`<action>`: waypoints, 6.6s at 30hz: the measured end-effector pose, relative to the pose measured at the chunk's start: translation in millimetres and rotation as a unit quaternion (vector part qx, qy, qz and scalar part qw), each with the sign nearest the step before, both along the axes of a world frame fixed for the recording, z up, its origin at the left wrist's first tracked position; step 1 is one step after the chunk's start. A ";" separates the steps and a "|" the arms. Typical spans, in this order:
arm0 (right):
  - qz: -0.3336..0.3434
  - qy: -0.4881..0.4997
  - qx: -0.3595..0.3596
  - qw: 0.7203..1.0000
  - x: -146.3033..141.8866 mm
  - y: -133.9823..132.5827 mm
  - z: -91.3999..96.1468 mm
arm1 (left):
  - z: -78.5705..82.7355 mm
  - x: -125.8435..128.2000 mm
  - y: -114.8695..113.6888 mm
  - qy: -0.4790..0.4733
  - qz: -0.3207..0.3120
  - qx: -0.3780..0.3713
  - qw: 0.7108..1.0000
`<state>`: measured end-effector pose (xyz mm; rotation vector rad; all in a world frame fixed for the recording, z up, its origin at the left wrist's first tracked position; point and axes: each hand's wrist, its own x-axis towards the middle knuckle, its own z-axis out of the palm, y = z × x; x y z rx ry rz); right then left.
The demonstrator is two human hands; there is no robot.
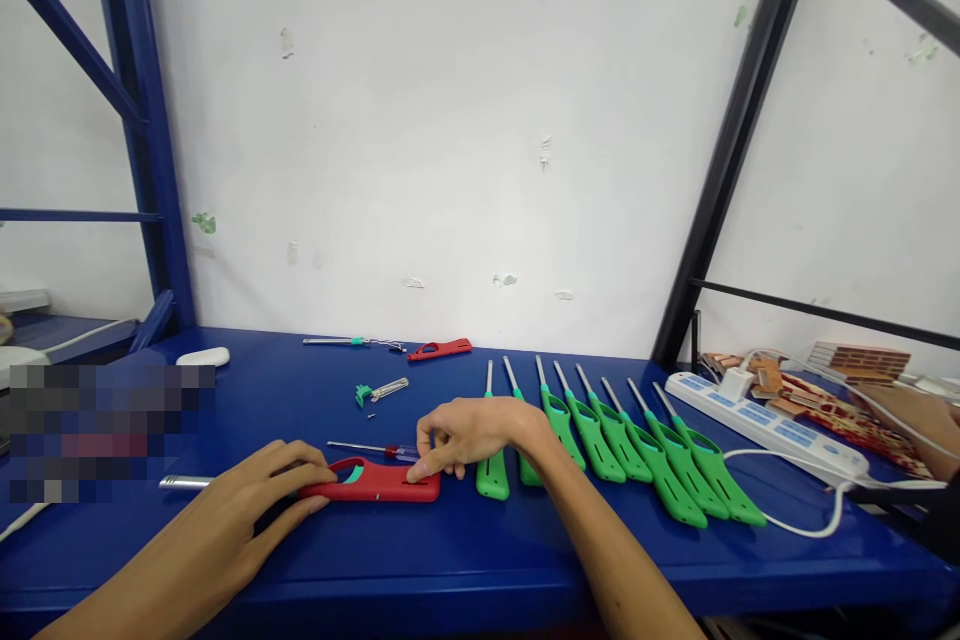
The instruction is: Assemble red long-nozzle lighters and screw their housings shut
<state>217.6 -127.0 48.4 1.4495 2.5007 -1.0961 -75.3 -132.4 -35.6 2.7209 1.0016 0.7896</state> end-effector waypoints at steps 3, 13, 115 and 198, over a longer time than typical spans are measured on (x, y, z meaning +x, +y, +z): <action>0.002 -0.004 0.009 1.000 0.3 0.3 0.1 | -0.1 -0.5 -0.8 0.003 0.001 -0.014 1.000; -0.012 -0.026 0.042 0.999 -0.2 -1.4 2.6 | 1.0 0.1 -1.9 -0.013 -0.001 0.013 1.000; -0.085 0.329 0.312 0.887 -3.2 -13.5 16.6 | -5.2 -2.0 3.6 -0.021 0.023 -0.076 0.997; -0.084 0.339 0.326 0.879 -0.2 -16.0 19.4 | -10.9 -2.8 5.5 -0.027 0.001 -0.037 0.999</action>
